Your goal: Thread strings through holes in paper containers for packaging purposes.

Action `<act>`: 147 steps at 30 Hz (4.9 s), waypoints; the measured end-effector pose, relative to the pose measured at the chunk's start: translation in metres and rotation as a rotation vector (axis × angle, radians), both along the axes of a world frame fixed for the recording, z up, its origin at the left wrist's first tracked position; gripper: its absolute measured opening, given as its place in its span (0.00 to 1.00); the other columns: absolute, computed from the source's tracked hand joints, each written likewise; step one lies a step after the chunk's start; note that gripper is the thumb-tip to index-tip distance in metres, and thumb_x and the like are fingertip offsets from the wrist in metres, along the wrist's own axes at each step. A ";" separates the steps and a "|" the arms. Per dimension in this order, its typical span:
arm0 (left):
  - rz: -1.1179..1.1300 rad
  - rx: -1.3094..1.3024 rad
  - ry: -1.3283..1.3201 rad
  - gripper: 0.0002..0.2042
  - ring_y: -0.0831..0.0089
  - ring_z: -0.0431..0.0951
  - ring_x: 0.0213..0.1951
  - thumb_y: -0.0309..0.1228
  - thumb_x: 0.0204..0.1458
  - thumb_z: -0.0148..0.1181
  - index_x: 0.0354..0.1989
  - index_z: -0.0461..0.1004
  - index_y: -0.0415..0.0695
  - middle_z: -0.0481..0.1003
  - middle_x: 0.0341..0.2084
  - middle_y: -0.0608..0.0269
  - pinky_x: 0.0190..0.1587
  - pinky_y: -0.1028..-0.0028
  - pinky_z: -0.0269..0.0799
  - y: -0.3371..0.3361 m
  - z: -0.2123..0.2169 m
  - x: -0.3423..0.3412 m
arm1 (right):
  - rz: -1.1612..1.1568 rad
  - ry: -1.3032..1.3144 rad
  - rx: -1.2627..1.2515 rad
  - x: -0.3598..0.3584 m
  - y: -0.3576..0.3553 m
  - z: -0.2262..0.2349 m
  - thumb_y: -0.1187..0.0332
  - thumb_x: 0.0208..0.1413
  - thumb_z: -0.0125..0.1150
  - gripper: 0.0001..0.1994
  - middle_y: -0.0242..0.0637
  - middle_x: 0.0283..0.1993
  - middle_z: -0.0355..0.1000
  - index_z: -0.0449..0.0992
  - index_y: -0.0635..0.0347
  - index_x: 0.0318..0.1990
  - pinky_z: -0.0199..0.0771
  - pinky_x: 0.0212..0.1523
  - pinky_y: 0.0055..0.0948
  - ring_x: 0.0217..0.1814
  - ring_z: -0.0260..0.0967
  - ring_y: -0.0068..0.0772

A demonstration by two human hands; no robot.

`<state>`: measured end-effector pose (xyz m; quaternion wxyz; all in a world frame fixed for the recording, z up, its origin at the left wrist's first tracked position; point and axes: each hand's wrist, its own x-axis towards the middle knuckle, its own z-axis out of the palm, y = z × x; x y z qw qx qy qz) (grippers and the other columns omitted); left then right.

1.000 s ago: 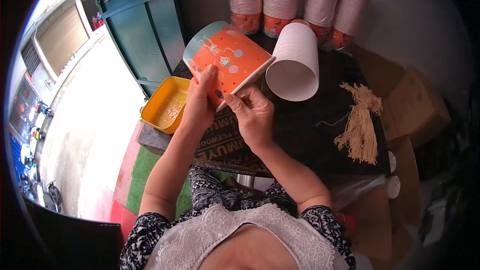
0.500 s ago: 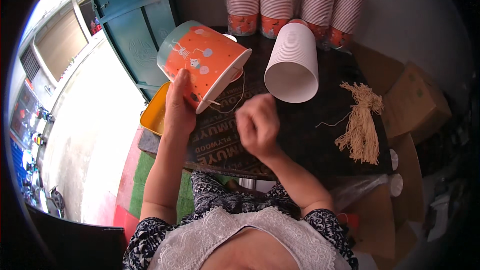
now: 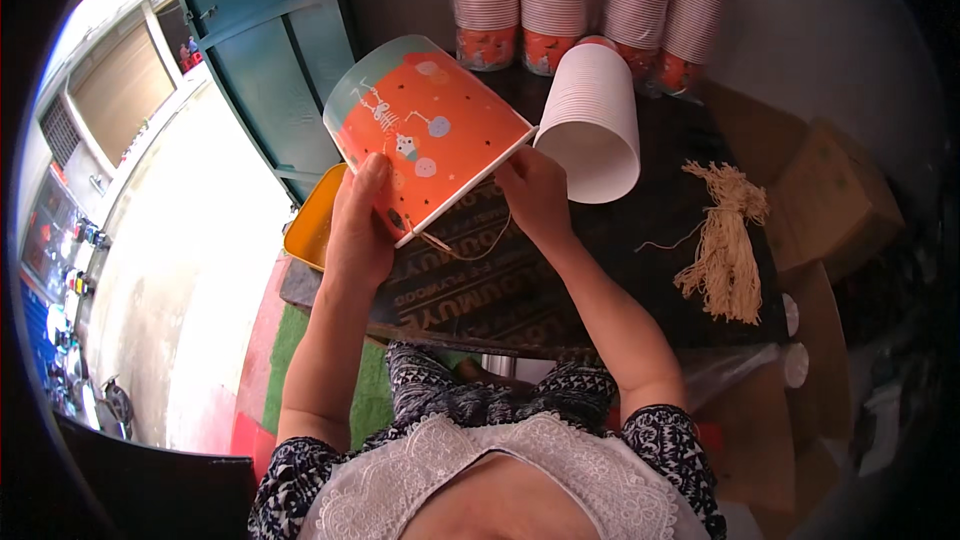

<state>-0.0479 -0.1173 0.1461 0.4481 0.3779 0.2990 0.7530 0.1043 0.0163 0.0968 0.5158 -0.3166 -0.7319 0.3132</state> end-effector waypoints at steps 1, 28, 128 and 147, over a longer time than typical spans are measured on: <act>0.004 0.001 0.001 0.26 0.68 0.75 0.49 0.42 0.56 0.56 0.56 0.61 0.36 0.71 0.50 0.55 0.52 0.68 0.71 -0.001 0.000 -0.002 | -0.008 -0.031 0.016 -0.001 0.002 -0.003 0.60 0.59 0.56 0.15 0.38 0.20 0.66 0.72 0.63 0.27 0.61 0.23 0.34 0.22 0.65 0.33; 0.150 -0.039 0.096 0.27 0.71 0.76 0.44 0.46 0.56 0.56 0.54 0.63 0.37 0.74 0.46 0.58 0.48 0.73 0.71 -0.001 0.016 -0.021 | 0.017 0.037 0.356 0.022 0.012 -0.033 0.71 0.51 0.62 0.17 0.39 0.44 0.70 0.71 0.61 0.49 0.68 0.46 0.33 0.46 0.67 0.34; 0.643 -0.200 1.271 0.31 0.60 0.76 0.40 0.42 0.37 0.75 0.41 0.63 0.37 0.72 0.39 0.45 0.40 0.67 0.74 0.207 -0.030 -0.112 | 0.219 -0.266 0.248 0.044 0.005 -0.058 0.67 0.58 0.55 0.11 0.45 0.25 0.72 0.75 0.65 0.27 0.71 0.27 0.39 0.28 0.71 0.48; 0.730 -0.353 1.440 0.35 0.56 0.77 0.41 0.49 0.32 0.75 0.40 0.66 0.33 0.74 0.38 0.44 0.42 0.66 0.74 0.200 -0.007 -0.082 | 0.236 -0.300 0.241 0.038 0.002 -0.061 0.68 0.56 0.56 0.10 0.44 0.24 0.72 0.75 0.64 0.26 0.71 0.27 0.40 0.27 0.72 0.48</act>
